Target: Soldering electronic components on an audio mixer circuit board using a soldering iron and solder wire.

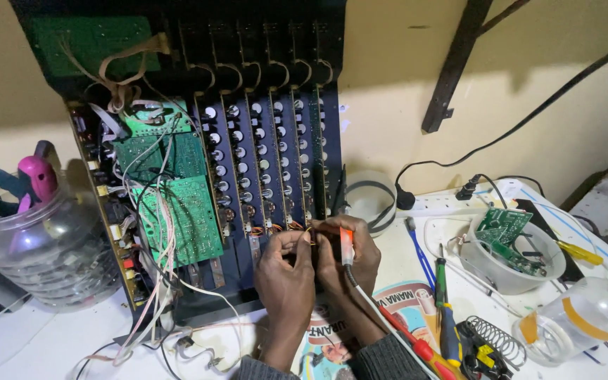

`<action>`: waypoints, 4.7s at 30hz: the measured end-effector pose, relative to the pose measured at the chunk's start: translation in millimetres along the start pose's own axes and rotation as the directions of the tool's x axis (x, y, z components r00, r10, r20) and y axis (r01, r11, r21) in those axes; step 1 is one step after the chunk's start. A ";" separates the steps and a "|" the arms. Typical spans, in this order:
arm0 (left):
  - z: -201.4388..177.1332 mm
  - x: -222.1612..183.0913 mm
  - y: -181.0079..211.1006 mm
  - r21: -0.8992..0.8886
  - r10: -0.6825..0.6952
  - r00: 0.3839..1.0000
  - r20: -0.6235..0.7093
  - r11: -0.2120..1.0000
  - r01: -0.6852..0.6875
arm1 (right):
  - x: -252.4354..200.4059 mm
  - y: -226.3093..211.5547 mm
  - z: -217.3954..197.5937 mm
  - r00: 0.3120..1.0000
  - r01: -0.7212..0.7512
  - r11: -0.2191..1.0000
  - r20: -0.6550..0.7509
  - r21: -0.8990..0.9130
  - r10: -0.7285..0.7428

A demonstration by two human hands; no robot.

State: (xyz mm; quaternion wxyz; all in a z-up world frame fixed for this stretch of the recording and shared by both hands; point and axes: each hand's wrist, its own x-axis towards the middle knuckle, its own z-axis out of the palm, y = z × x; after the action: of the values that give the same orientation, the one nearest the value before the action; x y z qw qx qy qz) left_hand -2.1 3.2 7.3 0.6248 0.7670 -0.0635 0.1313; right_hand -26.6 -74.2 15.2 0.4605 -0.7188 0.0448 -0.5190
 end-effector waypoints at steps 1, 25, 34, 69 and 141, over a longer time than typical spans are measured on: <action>1.5 0.3 -1.9 0.025 0.013 0.999 -0.046 1.000 -0.012 | 0.0 0.9 -3.3 0.998 0.055 0.998 0.004 0.007 -0.055; 32.6 6.2 -32.2 0.336 0.269 0.919 -0.287 0.927 -0.166 | -21.7 4.2 -68.8 0.709 -0.578 0.612 -0.039 0.540 0.704; 39.2 9.1 -41.5 0.450 0.385 0.880 -0.278 0.862 -0.234 | -25.6 23.7 -73.2 0.786 -0.543 0.666 0.031 0.512 0.617; 38.7 7.1 -38.5 0.461 0.382 0.884 -0.268 0.857 -0.230 | -11.4 3.5 -77.1 0.730 -0.655 0.652 0.099 0.383 0.676; 34.6 4.0 -28.3 0.441 0.400 0.872 -0.282 0.861 -0.252 | -15.1 -0.1 -73.4 0.754 -0.631 0.697 0.059 0.339 0.654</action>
State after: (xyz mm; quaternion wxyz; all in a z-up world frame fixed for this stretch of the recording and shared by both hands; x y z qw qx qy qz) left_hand 13.4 -24.3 -24.7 0.4279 0.8153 -0.0503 0.3869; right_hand -91.3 -111.2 7.4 0.7271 -0.5499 0.2181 -0.3484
